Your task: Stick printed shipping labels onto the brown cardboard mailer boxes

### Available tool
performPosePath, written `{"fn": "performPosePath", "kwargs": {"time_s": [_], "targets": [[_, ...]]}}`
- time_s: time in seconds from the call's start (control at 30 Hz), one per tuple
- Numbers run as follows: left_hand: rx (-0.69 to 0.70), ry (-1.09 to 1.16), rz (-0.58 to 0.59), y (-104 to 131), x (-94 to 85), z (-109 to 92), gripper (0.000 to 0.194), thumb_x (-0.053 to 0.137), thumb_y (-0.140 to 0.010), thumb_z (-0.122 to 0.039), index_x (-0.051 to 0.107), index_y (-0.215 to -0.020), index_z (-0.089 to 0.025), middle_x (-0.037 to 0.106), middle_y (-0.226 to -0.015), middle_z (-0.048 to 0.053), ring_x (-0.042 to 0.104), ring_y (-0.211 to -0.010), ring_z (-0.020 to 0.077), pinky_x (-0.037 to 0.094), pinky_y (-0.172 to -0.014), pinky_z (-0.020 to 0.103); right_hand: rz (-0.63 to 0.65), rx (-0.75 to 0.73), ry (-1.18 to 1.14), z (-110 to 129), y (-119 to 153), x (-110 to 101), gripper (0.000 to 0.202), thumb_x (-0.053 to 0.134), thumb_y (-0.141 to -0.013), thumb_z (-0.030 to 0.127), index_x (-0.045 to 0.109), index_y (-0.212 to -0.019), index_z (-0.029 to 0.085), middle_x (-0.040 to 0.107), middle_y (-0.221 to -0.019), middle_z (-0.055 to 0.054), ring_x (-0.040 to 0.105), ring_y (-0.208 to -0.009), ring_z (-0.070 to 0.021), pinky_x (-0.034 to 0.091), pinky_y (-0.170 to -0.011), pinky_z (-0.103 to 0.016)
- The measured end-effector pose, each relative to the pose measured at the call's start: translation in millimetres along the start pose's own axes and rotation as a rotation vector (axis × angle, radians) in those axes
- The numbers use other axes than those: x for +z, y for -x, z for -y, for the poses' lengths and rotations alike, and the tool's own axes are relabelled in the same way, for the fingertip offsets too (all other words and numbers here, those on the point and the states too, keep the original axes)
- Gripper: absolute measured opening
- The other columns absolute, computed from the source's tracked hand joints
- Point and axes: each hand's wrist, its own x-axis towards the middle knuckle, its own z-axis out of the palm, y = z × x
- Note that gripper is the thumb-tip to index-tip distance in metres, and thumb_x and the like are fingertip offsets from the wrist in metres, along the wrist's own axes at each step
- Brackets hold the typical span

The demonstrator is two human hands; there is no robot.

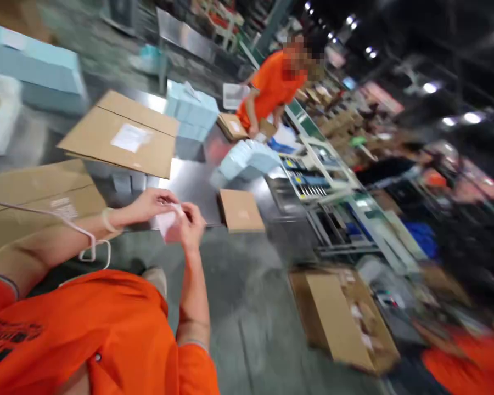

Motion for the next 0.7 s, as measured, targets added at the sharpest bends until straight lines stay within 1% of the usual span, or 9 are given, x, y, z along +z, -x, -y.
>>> {"fn": "performPosePath", "kwargs": {"time_s": [0.07, 0.1, 0.13, 0.2, 0.3, 0.4, 0.5, 0.6, 0.7], "targets": [[-0.004, -0.015, -0.047, 1, 4.0, 5, 0.011, 0.08, -0.081, -0.01, 0.083, -0.092, -0.011, 0.083, -0.091, 0.008, 0.074, -0.086, 0.019, 0.056, -0.082, 0.025, 0.012, -0.041, 0.057, -6, -7, -3, 0.039, 0.076, -0.089, 0.057, 0.077, -0.098, 0.019, 0.08, -0.093, -0.007, 0.074, -0.083, -0.0223, 0.062, -0.078, -0.034], [0.001, -0.013, -0.078, -1, 6.2, 8, 0.012, 0.08, -0.083, -0.007, 0.084, -0.094, -0.011, 0.083, -0.093, 0.008, 0.074, -0.087, 0.0185, 0.056, -0.082, 0.025, 0.02, -0.056, 0.069, -12, -14, -6, 0.04, 0.076, -0.09, 0.057, 0.078, -0.1, 0.019, 0.081, -0.096, -0.009, 0.076, -0.085, -0.0231, 0.063, -0.081, -0.035], [0.004, -0.015, -0.093, -6, 7.1, 10, 0.012, 0.084, -0.084, -0.007, 0.084, -0.095, -0.011, 0.083, -0.092, 0.008, 0.073, -0.084, 0.0182, 0.055, -0.08, 0.025, 0.057, -0.081, 0.069, -19, -23, -8, 0.041, 0.078, -0.091, 0.057, 0.079, -0.102, 0.018, 0.082, -0.097, -0.009, 0.076, -0.086, -0.0237, 0.063, -0.081, -0.035], [0.034, -0.029, -0.143, -16, 3.2, 15, 0.012, 0.087, -0.084, -0.005, 0.084, -0.094, -0.011, 0.081, -0.088, 0.007, 0.071, -0.081, 0.0175, 0.055, -0.078, 0.025, 0.106, -0.136, 0.039, -31, -47, -7, 0.042, 0.081, -0.091, 0.057, 0.081, -0.105, 0.017, 0.082, -0.096, -0.01, 0.076, -0.085, -0.0236, 0.063, -0.08, -0.035], [0.09, -0.044, -0.269, -25, -8.8, 20, 0.018, 0.085, -0.078, 0.003, 0.082, -0.086, -0.013, 0.077, -0.078, 0.005, 0.067, -0.072, 0.017, 0.053, -0.073, 0.027, 0.202, -0.207, -0.02, -40, -79, 5, 0.044, 0.084, -0.09, 0.058, 0.082, -0.104, 0.016, 0.082, -0.092, -0.009, 0.075, -0.079, -0.0225, 0.062, -0.074, -0.033], [0.165, -0.051, -0.379, -30, -12.9, 24, 0.018, 0.086, -0.078, 0.001, 0.081, -0.084, -0.015, 0.077, -0.075, 0.006, 0.067, -0.069, 0.0186, 0.053, -0.07, 0.03, 0.3, -0.255, -0.051, -41, -100, 12, 0.045, 0.083, -0.092, 0.059, 0.082, -0.103, 0.016, 0.083, -0.092, -0.01, 0.076, -0.078, -0.0227, 0.062, -0.073, -0.033], [0.214, -0.117, -0.451, -40, -8.6, 29, 0.014, 0.087, -0.081, -0.005, 0.08, -0.085, -0.017, 0.079, -0.079, 0.007, 0.071, -0.072, 0.0214, 0.053, -0.071, 0.032, 0.339, -0.293, -0.04, -46, -116, 10, 0.046, 0.082, -0.095, 0.06, 0.083, -0.106, 0.015, 0.084, -0.096, -0.012, 0.078, -0.082, -0.0243, 0.063, -0.075, -0.034], [0.22, -0.242, -0.494, -50, -1.3, 32, 0.017, 0.085, -0.082, -0.005, 0.079, -0.087, -0.019, 0.081, -0.084, 0.008, 0.074, -0.076, 0.0232, 0.053, -0.071, 0.033, 0.356, -0.318, -0.05, -55, -129, 4, 0.046, 0.081, -0.097, 0.06, 0.083, -0.109, 0.015, 0.085, -0.101, -0.014, 0.08, -0.087, -0.0264, 0.065, -0.08, -0.036], [0.201, -0.384, -0.548, -56, 5.6, 32, 0.021, 0.082, -0.081, -0.001, 0.079, -0.089, -0.021, 0.082, -0.09, 0.01, 0.077, -0.083, 0.0257, 0.053, -0.073, 0.034, 0.361, -0.36, -0.063, -60, -137, 3, 0.046, 0.081, -0.098, 0.06, 0.083, -0.108, 0.015, 0.085, -0.101, -0.014, 0.08, -0.087, -0.0269, 0.065, -0.081, -0.037]]}}
